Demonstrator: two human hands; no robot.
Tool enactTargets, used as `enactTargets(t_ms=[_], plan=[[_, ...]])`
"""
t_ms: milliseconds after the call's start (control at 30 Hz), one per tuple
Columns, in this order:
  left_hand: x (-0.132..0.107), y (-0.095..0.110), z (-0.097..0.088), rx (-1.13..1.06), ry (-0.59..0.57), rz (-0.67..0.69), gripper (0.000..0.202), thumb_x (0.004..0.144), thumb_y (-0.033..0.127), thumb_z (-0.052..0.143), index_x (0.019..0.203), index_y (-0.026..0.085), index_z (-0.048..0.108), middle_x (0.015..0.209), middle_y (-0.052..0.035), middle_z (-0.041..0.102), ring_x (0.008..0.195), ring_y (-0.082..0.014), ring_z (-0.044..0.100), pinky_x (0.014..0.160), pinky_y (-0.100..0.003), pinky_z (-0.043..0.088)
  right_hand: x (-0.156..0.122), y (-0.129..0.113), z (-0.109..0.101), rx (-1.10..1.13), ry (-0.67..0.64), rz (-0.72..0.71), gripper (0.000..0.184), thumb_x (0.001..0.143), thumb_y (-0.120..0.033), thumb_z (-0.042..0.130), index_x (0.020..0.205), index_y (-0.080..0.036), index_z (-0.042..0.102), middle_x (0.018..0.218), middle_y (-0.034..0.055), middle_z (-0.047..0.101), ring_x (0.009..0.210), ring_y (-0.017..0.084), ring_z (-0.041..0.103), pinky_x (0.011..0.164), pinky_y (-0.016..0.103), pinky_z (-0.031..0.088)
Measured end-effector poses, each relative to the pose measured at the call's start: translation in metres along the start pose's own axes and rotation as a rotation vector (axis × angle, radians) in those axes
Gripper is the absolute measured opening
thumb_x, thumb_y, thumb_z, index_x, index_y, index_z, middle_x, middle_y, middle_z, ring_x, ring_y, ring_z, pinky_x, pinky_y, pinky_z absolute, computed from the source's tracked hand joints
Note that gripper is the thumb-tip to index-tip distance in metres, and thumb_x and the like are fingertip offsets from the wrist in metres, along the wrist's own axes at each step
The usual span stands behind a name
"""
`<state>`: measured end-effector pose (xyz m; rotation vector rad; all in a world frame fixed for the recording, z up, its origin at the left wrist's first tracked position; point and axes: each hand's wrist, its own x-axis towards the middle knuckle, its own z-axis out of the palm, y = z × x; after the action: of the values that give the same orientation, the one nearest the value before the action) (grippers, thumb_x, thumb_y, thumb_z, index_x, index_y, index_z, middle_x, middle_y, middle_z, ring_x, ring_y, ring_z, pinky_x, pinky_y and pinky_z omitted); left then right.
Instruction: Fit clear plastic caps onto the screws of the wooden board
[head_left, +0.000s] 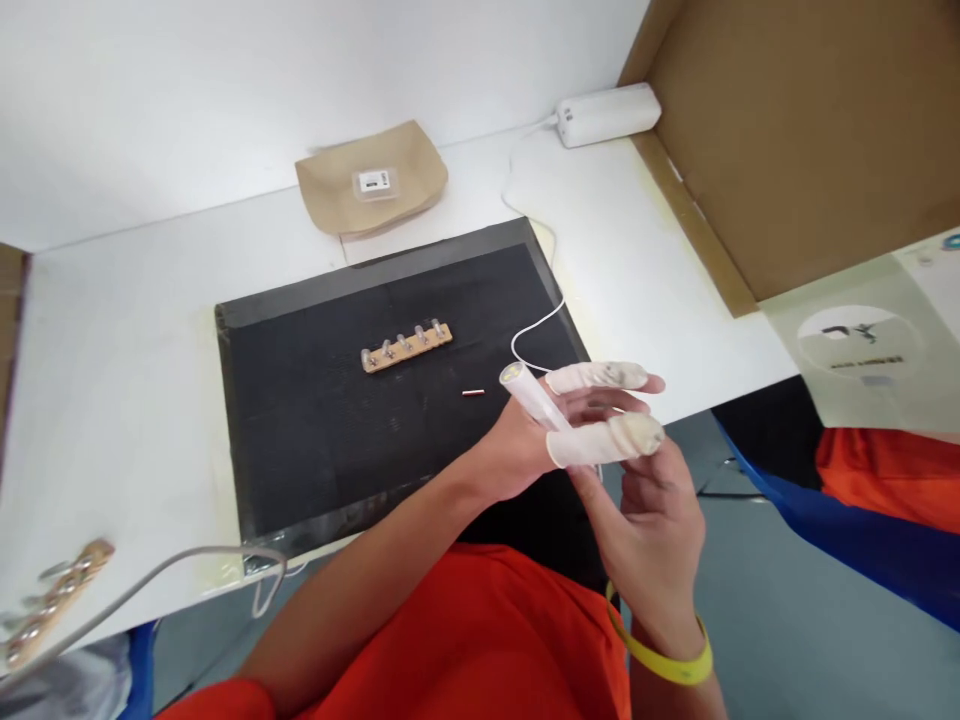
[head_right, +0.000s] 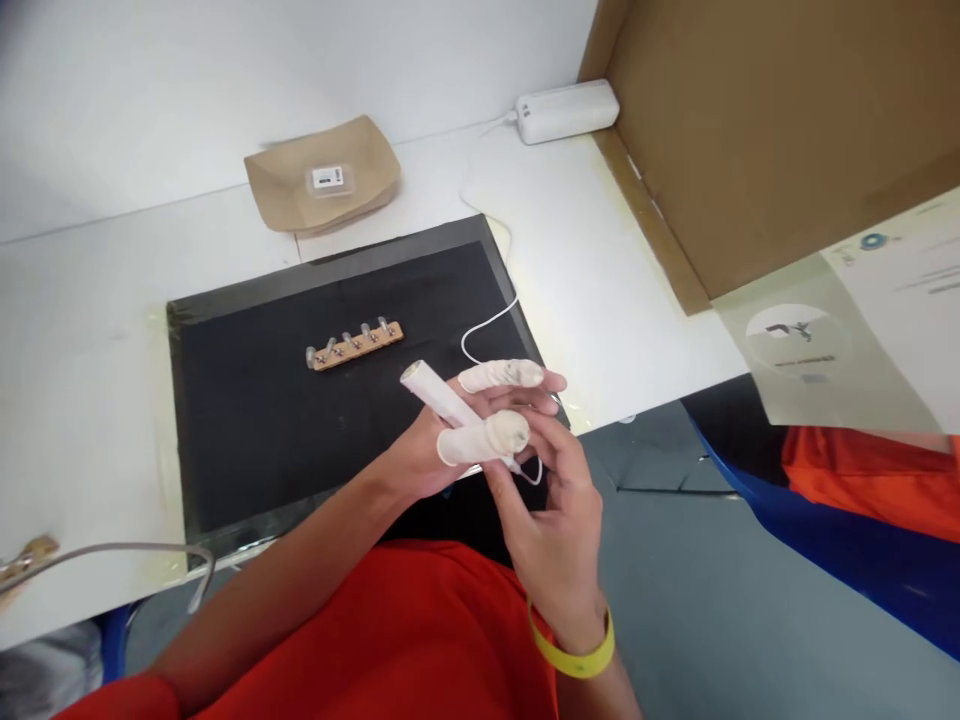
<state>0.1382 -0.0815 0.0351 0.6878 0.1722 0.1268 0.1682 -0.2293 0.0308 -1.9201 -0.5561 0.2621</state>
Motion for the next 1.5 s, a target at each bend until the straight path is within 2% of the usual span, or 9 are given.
enactTargets(t_ms=[167, 333, 533, 733, 900, 1033, 1200, 1333, 1500], plan=[[0.021, -0.015, -0.001, -0.09, 0.03, -0.035, 0.043, 0.071, 0.041, 0.094, 0.103, 0.02, 0.074, 0.105, -0.007, 0.077, 0.083, -0.0141, 0.07, 0.055, -0.017, 0.051, 0.003, 0.01, -0.002, -0.076, 0.022, -0.031, 0.04, 0.087, -0.029, 0.08, 0.124, -0.033, 0.066, 0.108, 0.0, 0.074, 0.089, 0.017, 0.072, 0.084, 0.033, 0.061], [0.032, -0.02, -0.005, -0.136, -0.001, 0.03, 0.047, 0.068, 0.052, 0.094, 0.097, 0.021, 0.074, 0.1, -0.0011, 0.077, 0.07, -0.0084, 0.064, 0.061, -0.02, 0.053, 0.014, 0.02, -0.017, -0.068, -0.115, -0.049, 0.058, 0.083, -0.031, 0.084, 0.135, -0.031, 0.059, 0.121, 0.0052, 0.068, 0.099, 0.019, 0.068, 0.087, 0.036, 0.06], [0.014, -0.015, -0.019, -0.099, 0.069, 0.241, 0.045, 0.074, 0.056, 0.089, 0.105, 0.028, 0.073, 0.097, 0.006, 0.077, 0.051, -0.001, 0.051, 0.081, -0.03, 0.057, 0.02, 0.018, -0.015, -0.07, -0.364, 0.044, 0.025, 0.096, -0.036, 0.067, 0.12, -0.028, 0.072, 0.099, 0.0015, 0.076, 0.084, 0.015, 0.069, 0.079, 0.028, 0.059], [0.006, -0.021, -0.021, -0.134, 0.058, 0.306, 0.038, 0.084, 0.053, 0.084, 0.111, 0.029, 0.075, 0.076, 0.0093, 0.07, 0.04, 0.0041, 0.03, 0.081, -0.024, 0.056, 0.017, 0.006, -0.007, -0.033, -0.335, 0.071, 0.018, 0.097, -0.035, 0.066, 0.109, -0.028, 0.077, 0.09, -0.0012, 0.077, 0.072, 0.01, 0.065, 0.067, 0.022, 0.053], [0.005, -0.021, -0.015, -0.079, 0.153, 0.299, 0.043, 0.079, 0.06, 0.084, 0.106, 0.028, 0.076, 0.069, 0.0067, 0.065, 0.053, -0.0042, 0.051, 0.076, -0.026, 0.053, 0.016, 0.006, -0.008, -0.037, -0.365, 0.085, 0.015, 0.097, -0.035, 0.065, 0.098, -0.024, 0.076, 0.087, -0.0018, 0.074, 0.066, 0.008, 0.058, 0.06, 0.019, 0.047], [0.004, -0.019, -0.014, -0.102, 0.104, 0.305, 0.039, 0.082, 0.058, 0.083, 0.102, 0.025, 0.076, 0.072, 0.0065, 0.063, 0.046, -0.0008, 0.043, 0.075, -0.026, 0.055, 0.015, 0.006, -0.008, -0.013, -0.432, 0.057, 0.014, 0.099, -0.033, 0.061, 0.093, -0.022, 0.068, 0.068, -0.0068, 0.061, 0.054, 0.006, 0.044, 0.051, 0.018, 0.037], [0.002, -0.019, -0.008, -0.21, 0.236, 0.263, 0.034, 0.096, 0.061, 0.063, 0.108, 0.03, 0.073, 0.07, 0.0076, 0.059, 0.037, 0.0, 0.028, 0.07, -0.03, 0.056, 0.011, 0.005, -0.005, 0.017, -0.36, -0.073, 0.017, 0.095, -0.022, 0.059, 0.078, -0.023, 0.055, 0.057, -0.0104, 0.046, 0.049, 0.005, 0.036, 0.048, 0.017, 0.031], [-0.002, -0.018, 0.0, -0.227, 0.189, 0.258, 0.024, 0.098, 0.049, 0.063, 0.107, 0.029, 0.072, 0.085, 0.0062, 0.066, 0.038, 0.0024, 0.025, 0.072, -0.03, 0.055, 0.007, 0.006, -0.002, -0.01, -0.245, -0.168, 0.017, 0.091, -0.018, 0.059, 0.075, -0.023, 0.053, 0.057, -0.0107, 0.044, 0.049, 0.004, 0.036, 0.049, 0.016, 0.033], [-0.006, -0.017, 0.002, -0.189, 0.233, 0.218, 0.02, 0.101, 0.04, 0.059, 0.109, 0.027, 0.072, 0.094, 0.003, 0.069, 0.041, 0.0012, 0.036, 0.074, -0.03, 0.055, 0.002, 0.007, 0.003, -0.018, -0.191, -0.2, 0.019, 0.091, -0.017, 0.059, 0.074, -0.023, 0.053, 0.057, -0.0097, 0.042, 0.05, 0.005, 0.037, 0.05, 0.016, 0.033]])
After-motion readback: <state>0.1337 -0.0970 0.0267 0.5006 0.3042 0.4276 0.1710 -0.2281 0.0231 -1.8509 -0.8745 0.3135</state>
